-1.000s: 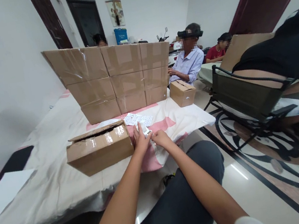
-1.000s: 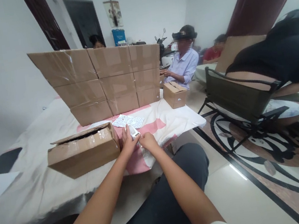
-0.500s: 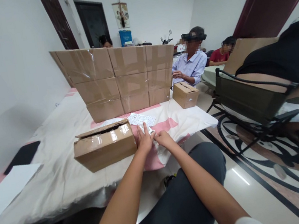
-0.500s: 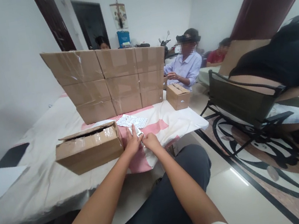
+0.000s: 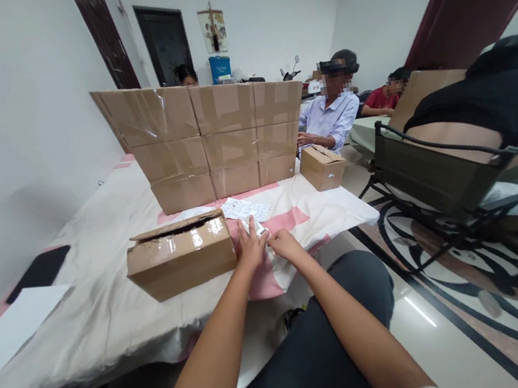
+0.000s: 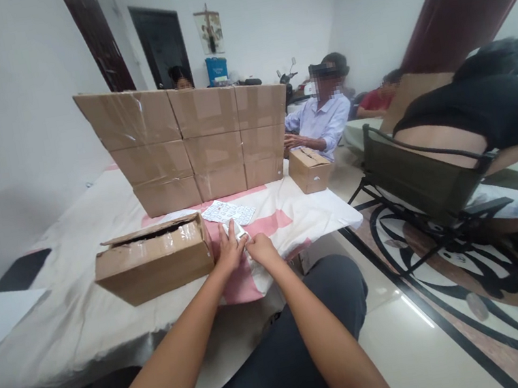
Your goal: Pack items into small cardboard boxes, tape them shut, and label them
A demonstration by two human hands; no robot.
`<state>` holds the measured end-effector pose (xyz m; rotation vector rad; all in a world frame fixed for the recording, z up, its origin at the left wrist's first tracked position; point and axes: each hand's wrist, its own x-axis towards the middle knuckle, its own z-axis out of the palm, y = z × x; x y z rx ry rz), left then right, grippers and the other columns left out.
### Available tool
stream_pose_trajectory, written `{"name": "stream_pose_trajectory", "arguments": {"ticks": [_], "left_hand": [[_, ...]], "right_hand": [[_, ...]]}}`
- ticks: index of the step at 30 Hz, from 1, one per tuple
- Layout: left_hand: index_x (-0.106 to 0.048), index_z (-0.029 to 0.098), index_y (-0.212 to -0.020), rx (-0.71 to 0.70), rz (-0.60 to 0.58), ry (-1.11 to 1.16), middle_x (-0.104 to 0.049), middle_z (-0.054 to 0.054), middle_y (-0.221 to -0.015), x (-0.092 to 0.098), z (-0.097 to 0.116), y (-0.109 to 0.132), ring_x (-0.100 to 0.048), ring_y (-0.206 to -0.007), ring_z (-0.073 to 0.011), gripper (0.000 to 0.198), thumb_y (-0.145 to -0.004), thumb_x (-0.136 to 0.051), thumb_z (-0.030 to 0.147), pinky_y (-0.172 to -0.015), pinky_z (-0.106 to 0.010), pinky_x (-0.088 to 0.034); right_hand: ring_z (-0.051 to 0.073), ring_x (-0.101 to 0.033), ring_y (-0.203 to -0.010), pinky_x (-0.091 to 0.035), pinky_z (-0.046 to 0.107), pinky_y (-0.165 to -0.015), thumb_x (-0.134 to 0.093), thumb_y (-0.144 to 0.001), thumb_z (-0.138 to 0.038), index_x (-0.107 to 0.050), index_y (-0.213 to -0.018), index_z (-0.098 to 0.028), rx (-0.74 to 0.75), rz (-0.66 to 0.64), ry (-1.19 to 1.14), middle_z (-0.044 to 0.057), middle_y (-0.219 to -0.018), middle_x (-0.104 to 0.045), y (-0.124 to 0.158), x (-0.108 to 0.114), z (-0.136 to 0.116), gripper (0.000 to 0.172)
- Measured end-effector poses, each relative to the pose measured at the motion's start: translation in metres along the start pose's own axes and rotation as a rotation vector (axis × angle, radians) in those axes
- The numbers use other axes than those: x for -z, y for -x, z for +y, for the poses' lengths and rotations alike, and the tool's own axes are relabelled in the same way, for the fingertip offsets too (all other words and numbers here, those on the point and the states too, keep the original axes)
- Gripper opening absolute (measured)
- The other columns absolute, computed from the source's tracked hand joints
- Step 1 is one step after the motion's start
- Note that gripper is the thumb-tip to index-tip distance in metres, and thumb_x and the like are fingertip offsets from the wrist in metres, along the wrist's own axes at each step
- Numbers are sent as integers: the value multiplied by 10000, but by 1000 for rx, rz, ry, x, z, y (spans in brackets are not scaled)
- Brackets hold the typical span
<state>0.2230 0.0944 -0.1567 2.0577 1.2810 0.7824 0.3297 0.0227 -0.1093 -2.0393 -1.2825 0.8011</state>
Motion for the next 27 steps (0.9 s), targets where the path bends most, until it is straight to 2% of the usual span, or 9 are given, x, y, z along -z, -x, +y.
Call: {"name": "stream_pose_trajectory", "arguments": {"ticks": [6, 15, 20, 23, 27], "left_hand": [[-183, 159, -1601, 4, 0, -14, 93, -235, -1675, 0, 1, -1, 44, -1570, -380, 783, -956, -529, 438, -1263, -500, -130], [-203, 205, -1599, -16, 7, -16, 61, -189, -1691, 0, 0, 0, 35, -1569, -386, 761, -953, -530, 442, -1254, -531, -145], [-198, 178, -1598, -8, -1, -37, 72, -234, -1679, 1, 1, -1, 0, -1568, -393, 776, -954, -543, 440, -1250, -529, -164], [-195, 183, -1602, -4, -11, -64, 95, -246, -1673, 0, 0, 0, -36, -1563, -410, 828, -912, -623, 350, -1244, -528, -189], [-201, 204, -1606, -10, -14, -106, 102, -230, -1678, -3, -3, 2, -39, -1556, -437, 962, -799, -725, 198, -1246, -533, -186]], "right_hand": [[106, -600, -632, -517, 279, -716, -598, -974, -431, -589, -675, -141, 1, 10, 18, -36, -605, -582, -3, -1, 1, 416], [108, -591, -615, -503, 275, -710, -596, -974, -423, -579, -646, -146, 8, 13, 53, -39, -571, -564, -3, 1, -1, 429], [104, -580, -599, -493, 267, -688, -587, -978, -419, -586, -655, -144, 5, 2, 62, -39, -573, -565, -3, 1, -1, 424], [100, -563, -598, -488, 263, -682, -606, -968, -391, -585, -680, -141, -7, -8, 72, -41, -600, -565, 0, 0, -1, 381], [92, -497, -521, -424, 241, -607, -642, -904, -240, -604, -670, -139, -20, -61, 48, -36, -541, -544, 8, -3, -5, 258]]}}
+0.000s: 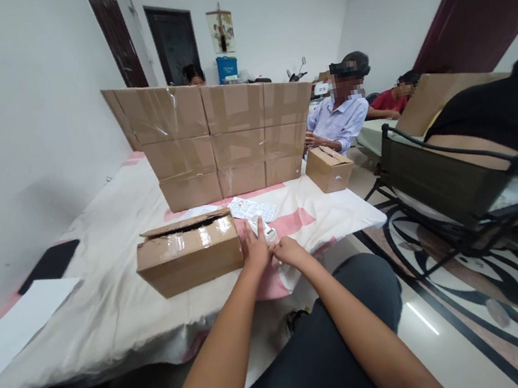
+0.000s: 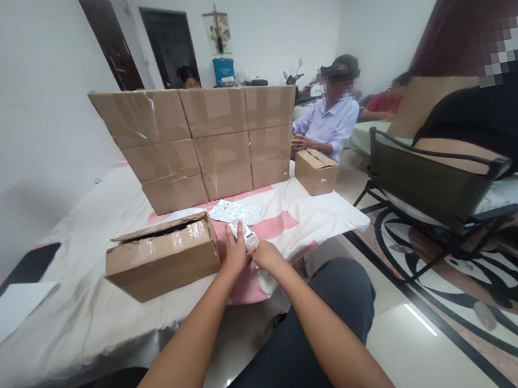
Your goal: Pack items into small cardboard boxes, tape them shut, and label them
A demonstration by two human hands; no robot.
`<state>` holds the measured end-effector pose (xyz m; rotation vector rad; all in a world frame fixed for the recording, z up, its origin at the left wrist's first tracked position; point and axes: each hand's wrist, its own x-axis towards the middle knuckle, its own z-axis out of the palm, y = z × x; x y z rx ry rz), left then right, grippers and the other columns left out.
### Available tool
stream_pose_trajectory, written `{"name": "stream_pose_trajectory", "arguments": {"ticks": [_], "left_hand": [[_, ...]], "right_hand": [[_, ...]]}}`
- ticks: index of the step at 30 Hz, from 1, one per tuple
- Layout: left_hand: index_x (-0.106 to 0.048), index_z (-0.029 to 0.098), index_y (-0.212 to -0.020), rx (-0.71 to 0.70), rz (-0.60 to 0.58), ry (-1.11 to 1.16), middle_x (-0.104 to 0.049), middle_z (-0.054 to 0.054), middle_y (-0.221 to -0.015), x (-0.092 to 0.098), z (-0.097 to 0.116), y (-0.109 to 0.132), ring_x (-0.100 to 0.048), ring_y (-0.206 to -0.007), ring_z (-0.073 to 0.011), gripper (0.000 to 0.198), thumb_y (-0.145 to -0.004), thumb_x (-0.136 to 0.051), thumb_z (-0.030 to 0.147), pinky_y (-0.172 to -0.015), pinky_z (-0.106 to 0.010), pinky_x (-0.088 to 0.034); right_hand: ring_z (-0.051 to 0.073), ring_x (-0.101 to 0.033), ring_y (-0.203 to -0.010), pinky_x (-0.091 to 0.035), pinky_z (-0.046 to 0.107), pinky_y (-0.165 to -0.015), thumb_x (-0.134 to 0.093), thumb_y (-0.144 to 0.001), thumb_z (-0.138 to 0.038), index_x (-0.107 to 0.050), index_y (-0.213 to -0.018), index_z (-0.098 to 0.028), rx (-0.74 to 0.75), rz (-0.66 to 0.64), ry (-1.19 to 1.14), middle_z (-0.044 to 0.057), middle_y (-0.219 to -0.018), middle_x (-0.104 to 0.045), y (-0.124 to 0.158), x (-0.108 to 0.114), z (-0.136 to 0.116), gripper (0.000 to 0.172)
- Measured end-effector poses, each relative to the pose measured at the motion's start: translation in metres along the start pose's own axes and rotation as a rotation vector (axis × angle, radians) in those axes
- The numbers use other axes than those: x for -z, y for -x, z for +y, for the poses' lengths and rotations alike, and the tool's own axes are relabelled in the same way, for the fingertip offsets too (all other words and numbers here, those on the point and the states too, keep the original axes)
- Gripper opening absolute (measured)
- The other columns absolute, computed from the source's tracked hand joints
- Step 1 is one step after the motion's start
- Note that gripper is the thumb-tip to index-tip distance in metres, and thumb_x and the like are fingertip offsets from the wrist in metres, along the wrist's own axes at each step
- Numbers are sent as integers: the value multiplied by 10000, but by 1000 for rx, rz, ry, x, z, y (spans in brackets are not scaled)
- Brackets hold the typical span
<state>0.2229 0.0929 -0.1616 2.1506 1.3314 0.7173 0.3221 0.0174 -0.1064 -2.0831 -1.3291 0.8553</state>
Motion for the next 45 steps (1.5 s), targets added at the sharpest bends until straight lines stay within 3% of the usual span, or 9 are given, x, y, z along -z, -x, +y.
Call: {"name": "stream_pose_trajectory", "arguments": {"ticks": [4, 8, 13, 25, 33, 39, 42, 45], "left_hand": [[-221, 208, -1603, -39, 13, -26, 68, -213, -1686, -2, -5, 2, -14, -1563, -418, 942, -785, -680, 123, -1249, -534, -182], [-204, 197, -1608, -105, 49, -39, 43, -218, -1686, -1, -8, 6, 1, -1570, -398, 945, -801, -697, 219, -1252, -524, -188], [-205, 148, -1603, -136, 91, -49, 20, -273, -1665, -2, -7, 9, -72, -1557, -439, 900, -851, -673, 314, -1229, -560, -225], [-206, 172, -1603, -129, 95, -50, 31, -251, -1668, 0, -6, 11, -98, -1548, -457, 891, -852, -661, 321, -1217, -573, -233], [-198, 196, -1605, -133, 94, -35, 65, -220, -1675, -2, -8, 13, -63, -1558, -435, 890, -859, -650, 369, -1233, -540, -202], [-223, 221, -1595, -116, 103, -8, 50, -166, -1684, -3, -9, 12, -75, -1561, -412, 890, -840, -666, 384, -1242, -530, -196], [-256, 191, -1580, -103, 112, 14, 18, -189, -1670, -1, -7, 11, -114, -1557, -398, 910, -806, -700, 370, -1249, -505, -201], [-270, 164, -1567, -75, 121, 33, -19, -215, -1650, 0, -6, 9, -161, -1545, -397, 942, -769, -734, 352, -1251, -491, -212]], "right_hand": [[80, -387, -384, -305, 239, -481, -567, -818, -132, -662, -668, -122, 29, -117, -109, -32, -418, -499, 10, 6, -6, 177], [54, -288, -334, -215, 217, -418, -535, -802, -144, -660, -728, -126, 87, -138, -230, -60, -393, -466, 15, 20, -14, 146], [48, -310, -340, -199, 188, -399, -558, -833, -271, -667, -797, -131, 183, -84, -386, -72, -398, -449, 16, 38, -23, 181], [45, -253, -356, -159, 198, -396, -632, -722, -488, -652, -867, -144, 324, 103, -723, -81, -404, -429, 13, 56, -43, 374], [45, -285, -357, -181, 192, -391, -681, -723, -543, -677, -928, -147, 460, 83, -798, -75, -412, -456, 5, 54, -69, 446], [47, -292, -346, -198, 186, -384, -706, -740, -465, -686, -1177, -118, 478, -23, -789, -75, -427, -508, 1, 50, -78, 558], [53, -319, -349, -222, 172, -397, -706, -751, -407, -573, -1390, -139, 488, -99, -759, -101, -407, -496, 0, 50, -78, 706], [52, -320, -339, -217, 171, -390, -682, -774, -389, -472, -1482, -124, 480, -142, -714, -95, -423, -533, 0, 48, -78, 785]]}}
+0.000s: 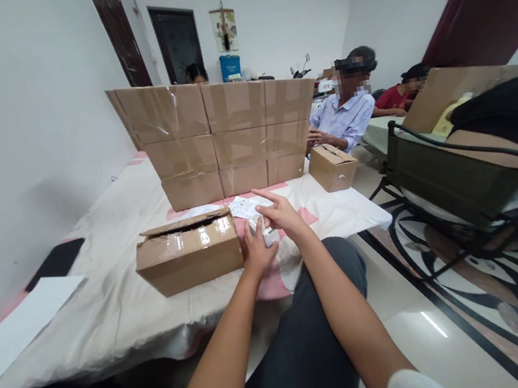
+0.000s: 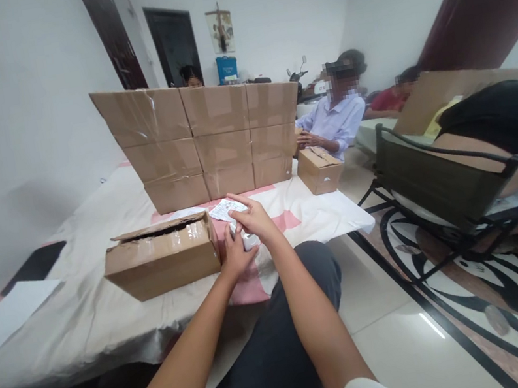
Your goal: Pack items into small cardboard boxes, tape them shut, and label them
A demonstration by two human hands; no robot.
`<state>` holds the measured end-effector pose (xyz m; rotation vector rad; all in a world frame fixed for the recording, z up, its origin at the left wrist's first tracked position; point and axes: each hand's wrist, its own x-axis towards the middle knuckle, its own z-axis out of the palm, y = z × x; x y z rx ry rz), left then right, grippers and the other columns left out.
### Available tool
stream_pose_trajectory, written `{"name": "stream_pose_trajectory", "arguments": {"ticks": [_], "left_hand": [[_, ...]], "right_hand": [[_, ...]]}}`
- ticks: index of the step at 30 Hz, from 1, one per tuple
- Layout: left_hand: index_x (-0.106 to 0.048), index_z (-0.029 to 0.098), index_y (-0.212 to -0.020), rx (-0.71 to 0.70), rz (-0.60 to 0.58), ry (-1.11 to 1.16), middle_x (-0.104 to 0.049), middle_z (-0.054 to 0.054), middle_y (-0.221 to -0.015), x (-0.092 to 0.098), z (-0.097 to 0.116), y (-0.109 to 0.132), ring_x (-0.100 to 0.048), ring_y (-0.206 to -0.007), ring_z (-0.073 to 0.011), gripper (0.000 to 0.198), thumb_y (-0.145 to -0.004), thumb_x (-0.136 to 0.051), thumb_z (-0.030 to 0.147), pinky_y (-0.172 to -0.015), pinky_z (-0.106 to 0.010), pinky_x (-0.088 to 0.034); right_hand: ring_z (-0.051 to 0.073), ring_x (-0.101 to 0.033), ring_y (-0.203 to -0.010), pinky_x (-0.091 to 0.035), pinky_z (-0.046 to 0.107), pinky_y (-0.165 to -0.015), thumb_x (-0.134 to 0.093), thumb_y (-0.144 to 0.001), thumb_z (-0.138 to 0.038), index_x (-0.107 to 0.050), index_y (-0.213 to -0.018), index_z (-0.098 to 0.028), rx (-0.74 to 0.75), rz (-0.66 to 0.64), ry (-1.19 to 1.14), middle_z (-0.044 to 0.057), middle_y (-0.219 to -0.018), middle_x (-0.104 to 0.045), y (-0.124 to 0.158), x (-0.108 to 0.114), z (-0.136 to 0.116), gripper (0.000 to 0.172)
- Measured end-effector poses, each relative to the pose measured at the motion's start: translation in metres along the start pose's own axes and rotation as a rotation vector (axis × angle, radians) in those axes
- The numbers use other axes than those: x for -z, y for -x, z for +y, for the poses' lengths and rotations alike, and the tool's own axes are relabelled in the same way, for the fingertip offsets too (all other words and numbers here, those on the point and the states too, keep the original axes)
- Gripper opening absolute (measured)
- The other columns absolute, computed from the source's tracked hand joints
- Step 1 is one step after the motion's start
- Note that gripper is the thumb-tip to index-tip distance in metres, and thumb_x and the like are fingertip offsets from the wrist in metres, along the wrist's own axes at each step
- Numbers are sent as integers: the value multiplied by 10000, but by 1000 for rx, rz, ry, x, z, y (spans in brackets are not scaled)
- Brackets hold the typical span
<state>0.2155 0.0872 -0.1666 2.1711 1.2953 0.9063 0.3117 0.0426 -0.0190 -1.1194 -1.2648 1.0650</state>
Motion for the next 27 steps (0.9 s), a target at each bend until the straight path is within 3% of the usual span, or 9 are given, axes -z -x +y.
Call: {"name": "stream_pose_trajectory", "arguments": {"ticks": [8, 12, 18, 22, 27], "left_hand": [[-315, 148, -1524, 41, 3, -10, -99, -210, -1610, -2, 1, -1, -209, -1512, -417, 928, -738, -759, 362, -1243, -505, -226], [-298, 144, -1520, 79, -28, -40, -223, -217, -1524, 5, 9, -4, -328, -1436, -401, 960, -719, -780, 364, -1199, -507, -286], [-275, 214, -1540, 158, -100, -101, -397, -181, -1355, 23, 25, -14, -485, -1269, -383, 1044, -667, -831, 353, -1106, -479, -361], [-241, 230, -1565, 182, -128, -124, -397, -198, -1380, 31, 35, -15, -479, -1285, -395, 1052, -690, -817, 327, -1105, -473, -351], [-138, 164, -1598, 180, -115, -161, -291, -301, -1527, 37, 48, -6, -408, -1394, -453, 1017, -790, -738, 311, -1127, -503, -339]], "right_hand": [[60, -381, -374, -278, 186, -406, -694, -760, -389, -425, -1480, -86, 64, -46, 43, -46, -557, -664, 1, -4, 4, 826], [100, -513, -468, -372, 214, -487, -731, -730, -426, -438, -1457, -92, 90, -18, -15, -30, -579, -679, -2, -5, 8, 852], [108, -527, -515, -421, 257, -585, -724, -760, -406, -494, -1378, -132, 226, 181, -91, -28, -587, -687, -4, 2, 7, 714], [113, -539, -531, -411, 261, -586, -693, -792, -373, -522, -1315, -164, 287, 305, -124, -39, -593, -671, -6, 9, 7, 589], [157, -662, -693, -475, 291, -691, -685, -790, -328, -540, -1244, -193, 345, 319, -157, -38, -626, -675, -8, 7, 7, 494]]}}
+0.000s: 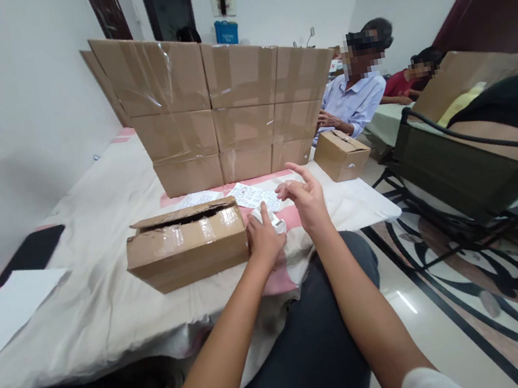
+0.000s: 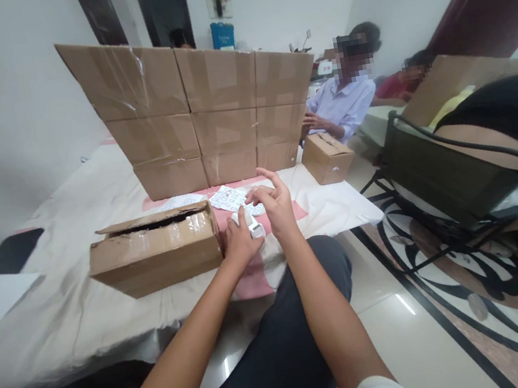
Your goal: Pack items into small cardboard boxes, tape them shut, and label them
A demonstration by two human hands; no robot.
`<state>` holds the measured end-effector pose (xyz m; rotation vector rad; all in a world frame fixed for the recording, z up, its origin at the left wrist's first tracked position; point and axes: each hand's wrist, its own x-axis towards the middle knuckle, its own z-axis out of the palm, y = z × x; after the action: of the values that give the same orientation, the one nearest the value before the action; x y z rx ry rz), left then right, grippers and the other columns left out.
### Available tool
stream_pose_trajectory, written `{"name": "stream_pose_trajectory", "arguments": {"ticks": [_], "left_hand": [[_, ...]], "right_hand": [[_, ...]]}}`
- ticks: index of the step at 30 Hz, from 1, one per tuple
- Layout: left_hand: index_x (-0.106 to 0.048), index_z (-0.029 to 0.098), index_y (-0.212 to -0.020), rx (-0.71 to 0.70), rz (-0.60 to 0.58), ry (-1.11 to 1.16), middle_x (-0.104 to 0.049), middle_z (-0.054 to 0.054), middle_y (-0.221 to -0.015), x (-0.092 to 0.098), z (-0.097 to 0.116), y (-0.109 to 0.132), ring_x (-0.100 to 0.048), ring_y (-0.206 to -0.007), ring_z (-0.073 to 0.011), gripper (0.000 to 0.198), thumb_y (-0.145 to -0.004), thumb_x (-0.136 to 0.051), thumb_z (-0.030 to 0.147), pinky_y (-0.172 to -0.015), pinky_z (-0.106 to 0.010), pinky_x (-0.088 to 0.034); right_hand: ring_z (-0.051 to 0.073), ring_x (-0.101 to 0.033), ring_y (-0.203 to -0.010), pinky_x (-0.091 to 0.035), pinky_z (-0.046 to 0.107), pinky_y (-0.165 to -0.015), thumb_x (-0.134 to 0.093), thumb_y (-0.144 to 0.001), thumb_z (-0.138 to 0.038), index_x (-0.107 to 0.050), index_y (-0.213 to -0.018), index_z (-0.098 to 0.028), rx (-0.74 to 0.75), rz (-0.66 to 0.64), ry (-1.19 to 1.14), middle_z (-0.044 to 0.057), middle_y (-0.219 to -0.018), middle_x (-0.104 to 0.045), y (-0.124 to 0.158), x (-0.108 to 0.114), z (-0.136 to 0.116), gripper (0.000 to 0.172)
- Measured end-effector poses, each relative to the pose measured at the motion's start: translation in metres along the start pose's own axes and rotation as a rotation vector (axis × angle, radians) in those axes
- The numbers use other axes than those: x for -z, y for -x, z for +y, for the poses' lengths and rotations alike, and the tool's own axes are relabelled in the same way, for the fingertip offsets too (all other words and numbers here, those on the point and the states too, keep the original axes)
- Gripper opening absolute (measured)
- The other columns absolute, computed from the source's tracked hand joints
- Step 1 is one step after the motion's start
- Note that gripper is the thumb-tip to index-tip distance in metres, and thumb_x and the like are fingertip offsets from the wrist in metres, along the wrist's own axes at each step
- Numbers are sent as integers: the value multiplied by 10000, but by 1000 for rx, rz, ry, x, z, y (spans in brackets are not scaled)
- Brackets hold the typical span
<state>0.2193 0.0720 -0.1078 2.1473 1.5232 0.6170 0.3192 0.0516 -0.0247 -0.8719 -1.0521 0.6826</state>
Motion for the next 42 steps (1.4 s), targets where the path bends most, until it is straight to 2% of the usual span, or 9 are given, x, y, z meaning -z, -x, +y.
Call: {"name": "stream_pose_trajectory", "arguments": {"ticks": [4, 8, 13, 17, 23, 28, 32, 37, 42], "left_hand": [[-162, 146, -1597, -122, 83, -17, -162, -268, -1643, 10, 5, 13, -241, -1507, -449, 944, -837, -690, 330, -1183, -543, -299], [-396, 167, -1516, -287, 6, -129, -300, -121, -1647, 18, 0, 21, -185, -1534, -408, 705, -874, -631, 341, -1231, -574, -248], [-496, 161, -1428, -394, -48, -240, -392, -91, -1607, 17, -9, 24, -255, -1506, -392, 584, -874, -615, 299, -1207, -597, -287], [-514, 161, -1391, -420, -26, -240, -497, -97, -1528, 16, -11, 24, -383, -1420, -370, 527, -889, -588, 303, -1153, -570, -362], [-516, 158, -1385, -423, 16, -238, -550, -116, -1463, 13, -9, 25, -422, -1382, -354, 532, -881, -600, 306, -1126, -544, -392], [-465, 146, -1464, -384, 52, -268, -402, -94, -1599, 9, -9, 25, -305, -1469, -384, 602, -894, -573, 310, -1174, -582, -331], [-477, 189, -1473, -363, 85, -249, -379, -79, -1616, 3, -8, 24, -343, -1454, -375, 553, -966, -470, 409, -1149, -602, -357], [-434, 173, -1504, -349, 153, -194, -411, -93, -1596, -8, -11, 23, -363, -1435, -373, 584, -991, -413, 452, -1151, -576, -356], [-379, 131, -1526, -372, 201, -141, -337, -113, -1634, -25, -22, 19, -273, -1487, -366, 644, -978, -439, 464, -1208, -547, -279]], "right_hand": [[201, -721, -817, -521, 361, -841, -684, -784, -312, -522, -1250, -197, 38, 14, -27, -50, -596, -658, 1, -3, -1, 507], [193, -722, -776, -524, 362, -842, -665, -786, -312, -514, -1238, -198, 55, 51, -29, -68, -564, -634, 2, -4, -2, 490], [187, -709, -712, -523, 340, -773, -668, -764, -305, -514, -1206, -191, 31, 93, -19, -74, -543, -625, 6, -1, -1, 482], [186, -696, -677, -517, 332, -739, -687, -756, -319, -512, -1213, -180, 11, 103, -6, -70, -544, -629, 11, 5, 0, 508], [175, -695, -680, -517, 333, -764, -679, -781, -319, -523, -1229, -179, 20, 102, 27, -76, -553, -620, 17, 13, -2, 494], [171, -685, -677, -520, 336, -771, -676, -781, -318, -516, -1223, -177, 34, 98, 11, -72, -555, -626, 16, 11, -7, 491], [171, -683, -670, -522, 331, -757, -671, -789, -337, -505, -1221, -190, 14, 79, 9, -81, -543, -614, 14, 8, -4, 485], [168, -702, -729, -527, 318, -749, -639, -772, -353, -423, -1322, -232, -184, 54, -28, -46, -726, -701, 15, 6, 15, 603], [185, -699, -840, -528, 297, -712, -647, -726, -374, -344, -1418, -283, -395, 158, 2, -25, -855, -702, 18, 7, 29, 761]]}}
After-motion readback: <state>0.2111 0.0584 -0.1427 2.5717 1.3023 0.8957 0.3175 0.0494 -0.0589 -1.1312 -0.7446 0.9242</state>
